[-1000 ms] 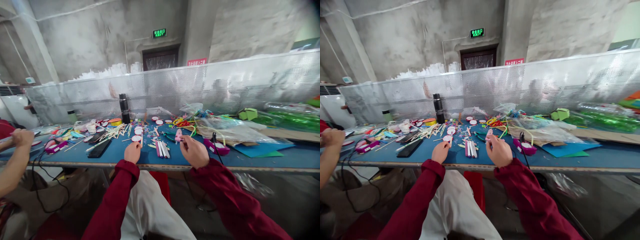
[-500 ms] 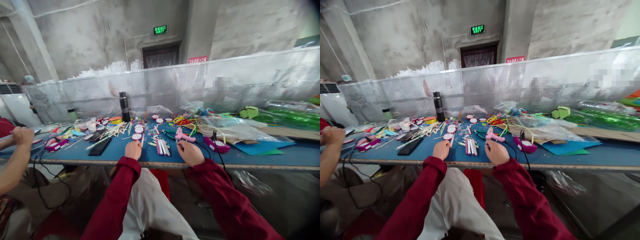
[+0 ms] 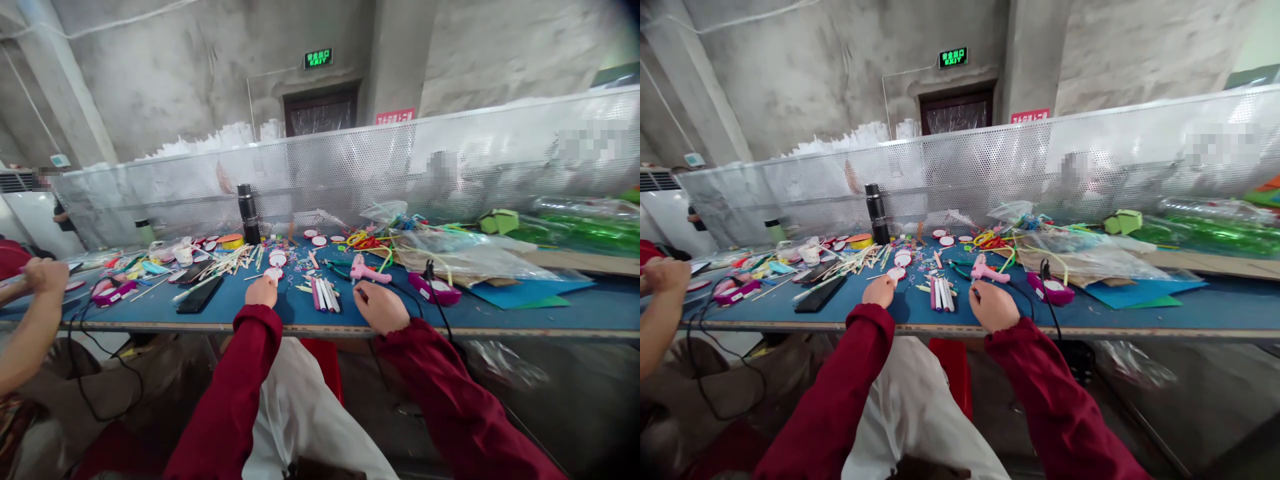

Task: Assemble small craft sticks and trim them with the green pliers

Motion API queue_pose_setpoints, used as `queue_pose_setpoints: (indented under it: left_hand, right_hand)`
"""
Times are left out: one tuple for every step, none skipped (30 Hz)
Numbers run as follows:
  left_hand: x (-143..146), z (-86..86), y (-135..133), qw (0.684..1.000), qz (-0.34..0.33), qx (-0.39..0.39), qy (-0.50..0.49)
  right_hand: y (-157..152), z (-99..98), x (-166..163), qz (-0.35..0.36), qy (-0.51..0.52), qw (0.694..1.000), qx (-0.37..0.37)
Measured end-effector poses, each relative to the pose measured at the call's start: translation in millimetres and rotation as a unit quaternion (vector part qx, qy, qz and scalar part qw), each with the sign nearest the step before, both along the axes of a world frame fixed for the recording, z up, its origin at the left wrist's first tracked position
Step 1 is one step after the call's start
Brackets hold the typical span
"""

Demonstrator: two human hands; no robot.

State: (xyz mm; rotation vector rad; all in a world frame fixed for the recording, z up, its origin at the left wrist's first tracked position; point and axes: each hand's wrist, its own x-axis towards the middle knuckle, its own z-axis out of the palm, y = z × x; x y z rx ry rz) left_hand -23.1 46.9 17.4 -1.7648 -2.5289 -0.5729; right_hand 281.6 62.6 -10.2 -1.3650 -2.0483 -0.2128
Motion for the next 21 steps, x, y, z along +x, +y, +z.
queue_pose_setpoints:
  left_hand:
    - [-0.7, 0.0, 2.3, 1.000, 0.003, -0.006, 0.001]
    - [-0.9, -0.4, 4.0, 1.000, 0.006, -0.010, 0.004]
    - [-0.8, -1.3, 5.2, 1.000, 0.009, -0.014, 0.007]
    - [-0.3, -2.4, 6.0, 1.000, 0.013, -0.016, 0.010]
    - [0.5, -3.6, 6.4, 1.000, 0.018, -0.017, 0.013]
    - [1.4, -4.7, 6.6, 0.999, 0.023, -0.017, 0.016]
    - [2.4, -5.6, 6.6, 0.999, 0.029, -0.017, 0.018]
    - [3.4, -6.2, 6.6, 0.999, 0.034, -0.017, 0.019]
    - [4.4, -6.5, 6.4, 0.999, 0.038, -0.017, 0.020]
    - [5.2, -6.5, 6.1, 0.999, 0.041, -0.017, 0.020]
    - [5.9, -6.3, 5.8, 0.999, 0.043, -0.016, 0.020]
    - [6.5, -5.9, 5.5, 0.999, 0.044, -0.015, 0.020]
    - [6.9, -5.5, 5.0, 0.999, 0.044, -0.014, 0.020]
    - [7.2, -5.2, 4.6, 0.999, 0.044, -0.013, 0.021]
    - [7.4, -4.9, 4.2, 0.999, 0.043, -0.011, 0.022]
    - [7.5, -4.8, 3.9, 0.999, 0.041, -0.010, 0.022]
    - [7.5, -4.8, 3.7, 0.999, 0.040, -0.009, 0.023]
    - [7.6, -4.9, 3.6, 0.999, 0.039, -0.009, 0.024]
    - [7.6, -5.1, 3.7, 0.999, 0.038, -0.009, 0.025]
    - [7.8, -5.4, 3.8, 0.999, 0.039, -0.009, 0.026]
    - [8.0, -5.8, 4.0, 0.999, 0.039, -0.009, 0.027]
  right_hand:
    - [-0.4, 0.1, -0.1, 0.001, 0.000, 1.000, 0.003]
    - [-0.9, 0.4, -0.3, 0.000, 0.000, 1.000, 0.003]
    - [-1.4, 0.9, -0.6, 0.001, 0.000, 1.000, 0.001]
    - [-2.0, 1.5, -0.9, 0.002, 0.000, 1.000, -0.001]
    - [-2.6, 2.2, -1.1, 0.004, 0.001, 1.000, -0.004]
    - [-3.0, 2.7, -1.3, 0.005, 0.002, 1.000, -0.007]
    - [-3.4, 3.0, -1.5, 0.006, 0.003, 1.000, -0.008]
    - [-3.6, 3.2, -1.6, 0.007, 0.004, 1.000, -0.008]
    - [-3.8, 3.2, -1.8, 0.007, 0.004, 1.000, -0.009]
    - [-3.9, 3.0, -1.8, 0.006, 0.004, 1.000, -0.010]
    - [-3.9, 2.8, -1.9, 0.005, 0.005, 1.000, -0.010]
    - [-4.0, 2.7, -1.9, 0.004, 0.005, 1.000, -0.011]
    - [-4.2, 2.6, -1.9, 0.005, 0.005, 1.000, -0.011]
    - [-4.5, 2.6, -1.9, 0.005, 0.005, 1.000, -0.010]
    - [-4.8, 2.8, -1.9, 0.006, 0.005, 1.000, -0.010]
    - [-5.2, 3.1, -1.9, 0.006, 0.004, 1.000, -0.010]
    - [-5.6, 3.5, -1.9, 0.006, 0.003, 1.000, -0.012]
    - [-6.0, 3.8, -2.0, 0.005, 0.002, 1.000, -0.014]
    - [-6.3, 4.1, -2.0, 0.004, 0.001, 1.000, -0.016]
    - [-6.5, 4.3, -2.0, 0.004, 0.000, 1.000, -0.016]
    - [-6.5, 4.4, -2.0, 0.004, 0.001, 1.000, -0.016]
